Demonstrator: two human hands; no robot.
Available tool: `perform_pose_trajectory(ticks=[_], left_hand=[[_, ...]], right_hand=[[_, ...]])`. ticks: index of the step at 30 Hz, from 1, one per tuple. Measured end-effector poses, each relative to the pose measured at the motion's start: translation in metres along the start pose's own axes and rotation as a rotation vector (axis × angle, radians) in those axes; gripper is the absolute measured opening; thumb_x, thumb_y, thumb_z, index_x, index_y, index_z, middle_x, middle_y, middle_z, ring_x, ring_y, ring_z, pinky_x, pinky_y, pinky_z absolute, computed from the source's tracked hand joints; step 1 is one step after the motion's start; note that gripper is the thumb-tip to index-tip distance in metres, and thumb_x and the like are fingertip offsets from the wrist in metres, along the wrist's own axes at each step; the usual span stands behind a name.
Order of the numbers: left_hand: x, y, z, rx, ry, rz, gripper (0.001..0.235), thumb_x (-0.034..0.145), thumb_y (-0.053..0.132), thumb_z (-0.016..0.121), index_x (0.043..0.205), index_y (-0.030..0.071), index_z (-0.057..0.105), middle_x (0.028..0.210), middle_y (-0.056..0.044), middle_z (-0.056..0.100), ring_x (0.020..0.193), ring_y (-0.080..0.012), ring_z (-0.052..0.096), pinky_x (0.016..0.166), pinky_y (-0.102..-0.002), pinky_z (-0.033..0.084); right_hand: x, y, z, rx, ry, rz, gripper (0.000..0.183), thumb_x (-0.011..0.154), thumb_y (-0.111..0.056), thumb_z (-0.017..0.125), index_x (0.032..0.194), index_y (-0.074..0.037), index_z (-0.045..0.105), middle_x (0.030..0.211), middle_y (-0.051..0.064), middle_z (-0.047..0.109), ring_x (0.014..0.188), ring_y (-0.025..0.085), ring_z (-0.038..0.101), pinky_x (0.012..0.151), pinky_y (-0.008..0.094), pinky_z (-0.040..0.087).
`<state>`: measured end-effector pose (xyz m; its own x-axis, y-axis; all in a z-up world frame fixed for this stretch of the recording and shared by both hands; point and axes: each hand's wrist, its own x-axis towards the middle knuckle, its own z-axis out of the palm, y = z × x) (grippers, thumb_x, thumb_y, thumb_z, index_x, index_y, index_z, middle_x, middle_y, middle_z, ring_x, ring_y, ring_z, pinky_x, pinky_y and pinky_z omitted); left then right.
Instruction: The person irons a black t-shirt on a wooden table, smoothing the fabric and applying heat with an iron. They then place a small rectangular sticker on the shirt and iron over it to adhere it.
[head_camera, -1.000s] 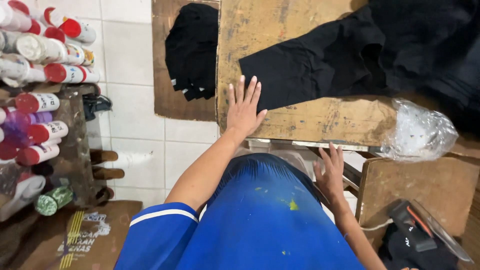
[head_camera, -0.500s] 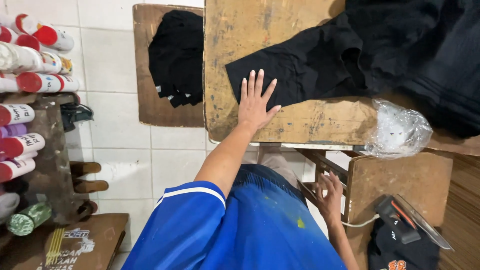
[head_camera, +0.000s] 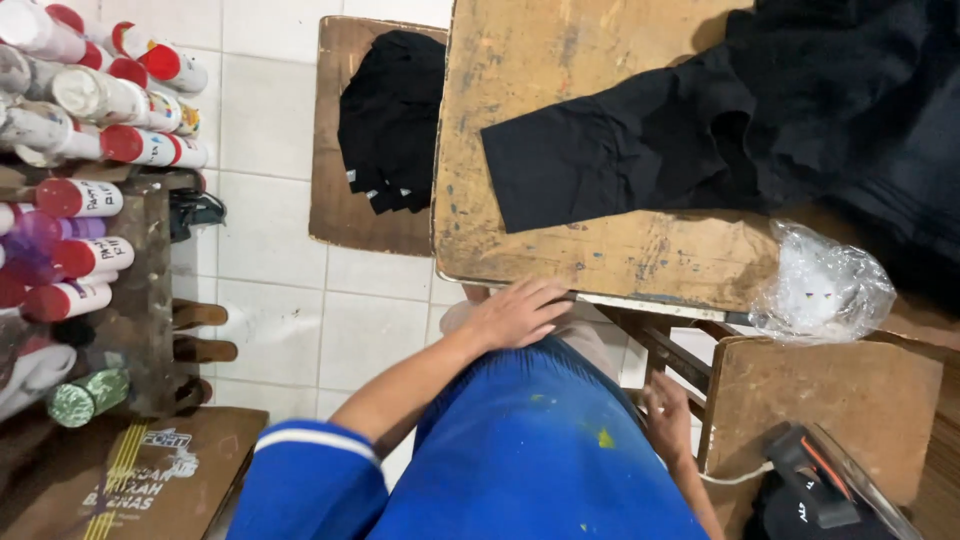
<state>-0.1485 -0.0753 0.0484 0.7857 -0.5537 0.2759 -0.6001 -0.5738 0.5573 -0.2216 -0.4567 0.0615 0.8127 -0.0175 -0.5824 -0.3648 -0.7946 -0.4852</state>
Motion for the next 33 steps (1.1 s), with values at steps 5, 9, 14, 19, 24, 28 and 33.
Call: perform_pose_trajectory(ticks=[5, 9, 14, 19, 24, 28, 33], left_hand=[[-0.053, 0.014, 0.033, -0.195, -0.206, -0.734, 0.042, 0.099, 0.05, 0.047, 0.107, 0.016, 0.071, 0.103, -0.006, 0.074, 0.1, -0.0289, 0.07, 0.083, -0.045, 0.055], [-0.089, -0.01, 0.083, -0.21, -0.613, -1.136, 0.059, 0.091, 0.07, 0.047, 0.118, 0.024, 0.073, 0.117, -0.006, 0.075, 0.12, -0.0294, 0.067, 0.1, -0.046, 0.054], [-0.138, -0.029, 0.155, -0.252, -0.576, -1.437, 0.064, 0.085, 0.073, 0.051, 0.131, 0.031, 0.061, 0.117, -0.002, 0.075, 0.12, -0.0247, 0.067, 0.102, -0.044, 0.054], [-0.113, 0.001, 0.173, -0.482, -0.38, -1.588, 0.062, 0.094, 0.059, 0.055, 0.144, 0.023, 0.057, 0.132, -0.013, 0.069, 0.127, -0.0327, 0.062, 0.105, -0.048, 0.052], [-0.095, 0.011, 0.163, -0.432, -0.396, -1.588, 0.058, 0.097, 0.062, 0.051, 0.143, 0.027, 0.059, 0.138, -0.009, 0.067, 0.133, -0.0302, 0.058, 0.11, -0.046, 0.049], [-0.076, 0.023, 0.139, -0.394, -0.422, -1.626, 0.062, 0.095, 0.061, 0.053, 0.147, 0.026, 0.056, 0.14, -0.011, 0.065, 0.132, -0.0302, 0.059, 0.109, -0.046, 0.05], [-0.048, 0.034, 0.116, -0.363, -0.366, -1.621, 0.056, 0.099, 0.046, 0.051, 0.147, 0.016, 0.057, 0.141, -0.016, 0.064, 0.134, -0.0339, 0.057, 0.11, -0.047, 0.048]], right_hand=[[0.058, 0.012, -0.047, 0.0, -0.037, 0.131, 0.042, 0.098, -0.042, 0.059, 0.13, -0.017, 0.068, 0.112, 0.011, 0.071, 0.111, 0.028, 0.068, 0.092, 0.045, 0.054], [0.111, 0.036, -0.08, -0.073, -0.059, 0.044, 0.031, 0.096, -0.045, 0.068, 0.114, -0.021, 0.077, 0.086, 0.011, 0.078, 0.092, 0.03, 0.074, 0.078, 0.047, 0.058], [0.11, 0.007, -0.116, -0.131, -0.16, 0.02, 0.037, 0.094, -0.045, 0.065, 0.114, -0.016, 0.076, 0.098, 0.017, 0.079, 0.095, 0.037, 0.074, 0.087, 0.05, 0.057], [0.093, 0.01, -0.136, -0.094, -0.241, 0.01, 0.039, 0.092, -0.043, 0.067, 0.113, -0.011, 0.074, 0.102, 0.025, 0.076, 0.104, 0.047, 0.07, 0.09, 0.055, 0.054], [0.069, -0.022, -0.191, 0.413, -0.077, -0.08, 0.024, 0.091, -0.015, 0.061, 0.104, 0.0, 0.075, 0.086, 0.017, 0.071, 0.085, 0.026, 0.062, 0.081, 0.041, 0.053], [0.13, 0.046, -0.201, 0.372, 0.251, -0.055, 0.025, 0.099, -0.026, 0.063, 0.112, -0.008, 0.075, 0.088, 0.015, 0.073, 0.082, 0.025, 0.067, 0.074, 0.043, 0.053], [0.194, 0.057, -0.19, -0.215, 0.369, 0.096, 0.031, 0.096, -0.035, 0.062, 0.119, -0.018, 0.075, 0.087, 0.017, 0.074, 0.091, 0.041, 0.074, 0.076, 0.053, 0.058]])
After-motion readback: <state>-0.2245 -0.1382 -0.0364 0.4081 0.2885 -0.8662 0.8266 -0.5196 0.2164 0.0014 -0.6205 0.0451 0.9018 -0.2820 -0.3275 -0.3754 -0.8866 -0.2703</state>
